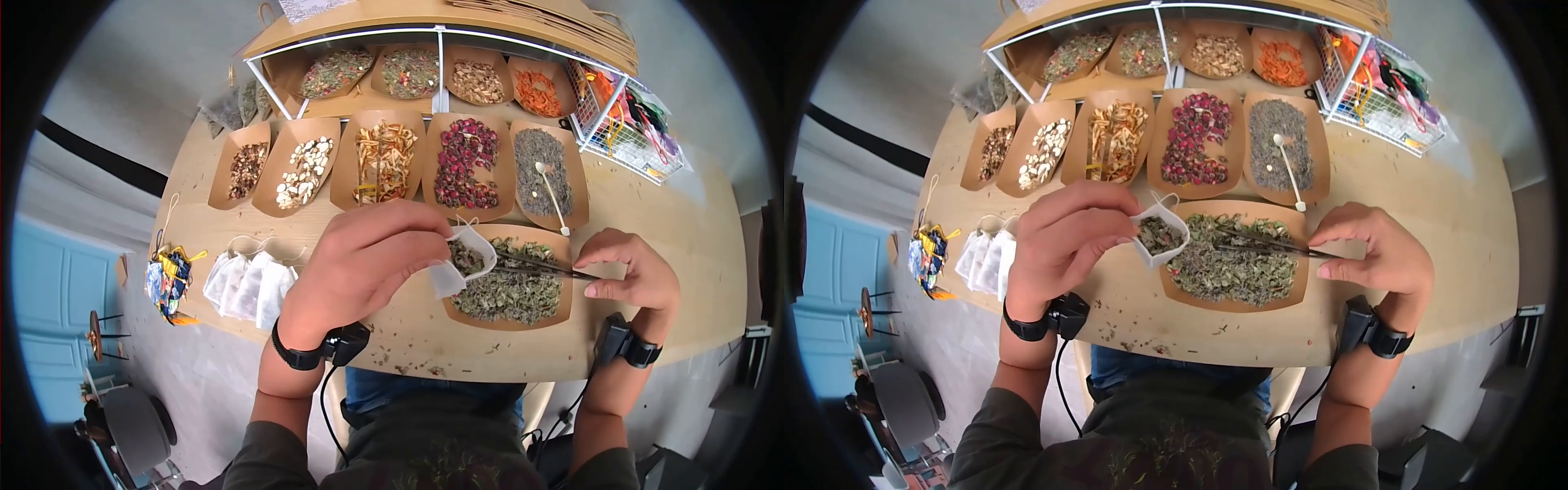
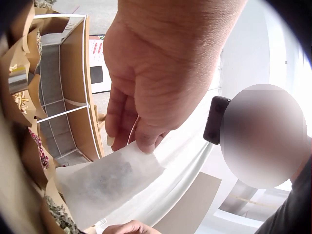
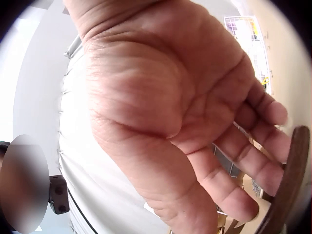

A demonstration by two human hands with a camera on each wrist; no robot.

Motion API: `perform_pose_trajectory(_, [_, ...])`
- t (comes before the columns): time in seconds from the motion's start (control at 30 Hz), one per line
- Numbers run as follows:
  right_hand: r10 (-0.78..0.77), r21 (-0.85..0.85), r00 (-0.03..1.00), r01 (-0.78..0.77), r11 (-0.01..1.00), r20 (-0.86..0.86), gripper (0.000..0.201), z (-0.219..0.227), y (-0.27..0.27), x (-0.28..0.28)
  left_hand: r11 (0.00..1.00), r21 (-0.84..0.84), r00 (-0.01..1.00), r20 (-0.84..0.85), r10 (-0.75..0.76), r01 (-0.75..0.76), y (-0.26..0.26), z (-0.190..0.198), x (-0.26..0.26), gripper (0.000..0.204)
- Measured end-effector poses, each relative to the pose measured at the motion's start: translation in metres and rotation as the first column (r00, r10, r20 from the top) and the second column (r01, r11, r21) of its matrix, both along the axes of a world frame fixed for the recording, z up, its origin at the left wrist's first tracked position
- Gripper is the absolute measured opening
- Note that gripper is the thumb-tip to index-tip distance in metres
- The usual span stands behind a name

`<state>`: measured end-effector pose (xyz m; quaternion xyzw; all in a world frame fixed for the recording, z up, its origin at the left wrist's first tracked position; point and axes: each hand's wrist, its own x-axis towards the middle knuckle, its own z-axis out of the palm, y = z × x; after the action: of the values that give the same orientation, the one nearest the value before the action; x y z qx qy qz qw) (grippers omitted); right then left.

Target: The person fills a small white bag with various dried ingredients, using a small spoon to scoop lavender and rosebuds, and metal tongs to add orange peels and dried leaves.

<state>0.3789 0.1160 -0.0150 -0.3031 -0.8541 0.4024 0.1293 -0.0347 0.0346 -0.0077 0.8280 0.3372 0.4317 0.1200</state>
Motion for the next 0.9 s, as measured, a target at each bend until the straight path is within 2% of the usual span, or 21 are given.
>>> perform_pose_trajectory(0.03, [0.006, 0.003, 1.000, -0.006, 1.000, 0.003, 0.037, 0.002, -0.002, 0.000, 1.000, -0.013, 1.000, 0.027, -0.013, 0.013, 0.000, 0.000, 0.000, 0.013])
perform_pose_trajectory(0.1, [-0.123, 0.154, 0.988, 0.135, 0.979, -0.090, 0.033, 0.008, -0.006, -0.005, 0.999, -0.031, 0.999, 0.048, -0.017, 0.018, -0.001, 0.000, 0.001, 0.013])
perform_pose_trajectory(0.13, [-0.119, 0.157, 0.989, 0.131, 0.979, -0.084, 0.033, 0.010, -0.007, -0.011, 0.998, -0.054, 0.997, 0.066, -0.028, 0.032, -0.002, 0.000, 0.002, 0.013])
perform_pose_trajectory(0.2, [-0.169, 0.125, 0.940, 0.214, 0.969, -0.297, 0.035, 0.014, -0.016, -0.036, 0.994, -0.091, 0.994, 0.100, -0.046, 0.055, -0.004, -0.001, 0.005, 0.012])
perform_pose_trajectory(0.23, [-0.174, 0.127, 0.940, 0.218, 0.968, -0.292, 0.035, 0.015, -0.021, -0.051, 0.989, -0.124, 0.990, 0.127, -0.064, 0.080, -0.004, -0.001, 0.006, 0.012])
perform_pose_trajectory(0.3, [-0.055, 0.247, 0.916, 0.165, 0.955, -0.398, 0.045, 0.012, -0.033, -0.084, 0.981, -0.157, 0.985, 0.143, -0.091, 0.113, -0.006, -0.002, 0.008, 0.011])
perform_pose_trajectory(0.43, [-0.019, 0.226, 0.918, 0.118, 0.967, -0.397, 0.055, 0.003, -0.047, -0.118, 0.952, -0.229, 0.966, 0.205, -0.159, 0.205, -0.008, -0.004, 0.009, 0.010])
perform_pose_trajectory(0.5, [-0.028, 0.109, 0.908, 0.080, 0.991, -0.418, 0.059, -0.003, -0.050, -0.125, 0.952, -0.218, 0.964, 0.203, -0.170, 0.214, -0.008, -0.005, 0.010, 0.010])
perform_pose_trajectory(0.53, [-0.033, 0.099, 0.889, 0.088, 0.991, -0.457, 0.043, -0.003, -0.050, -0.129, 0.952, -0.206, 0.963, 0.195, -0.186, 0.226, -0.008, -0.005, 0.010, 0.011])
perform_pose_trajectory(0.57, [-0.021, 0.102, 0.894, 0.075, 0.992, -0.447, 0.043, -0.004, -0.049, -0.128, 0.955, -0.202, 0.963, 0.205, -0.175, 0.217, -0.009, -0.004, 0.010, 0.011])
perform_pose_trajectory(0.63, [0.032, 0.213, 0.893, 0.072, 0.974, -0.449, 0.023, -0.008, -0.046, -0.126, 0.941, -0.255, 0.965, 0.196, -0.173, 0.220, -0.010, -0.004, 0.011, 0.014])
perform_pose_trajectory(0.67, [0.048, 0.217, 0.898, 0.054, 0.975, -0.437, 0.023, -0.007, -0.047, -0.127, 0.945, -0.250, 0.965, 0.209, -0.158, 0.209, -0.010, -0.005, 0.011, 0.014])
perform_pose_trajectory(0.73, [-0.074, 0.174, 0.879, 0.175, 0.969, -0.472, 0.009, -0.005, -0.050, -0.129, 0.952, -0.215, 0.965, 0.193, -0.180, 0.220, -0.008, -0.007, 0.010, 0.014])
perform_pose_trajectory(0.87, [-0.072, 0.153, 0.888, 0.157, 0.976, -0.454, 0.009, -0.001, -0.050, -0.127, 0.958, -0.207, 0.973, 0.160, -0.169, 0.200, -0.003, -0.012, 0.005, 0.022])
perform_pose_trajectory(0.9, [-0.082, 0.100, 0.872, 0.148, 0.984, -0.483, 0.008, -0.003, -0.050, -0.126, 0.945, -0.234, 0.966, 0.174, -0.189, 0.227, -0.001, -0.015, 0.005, 0.032])
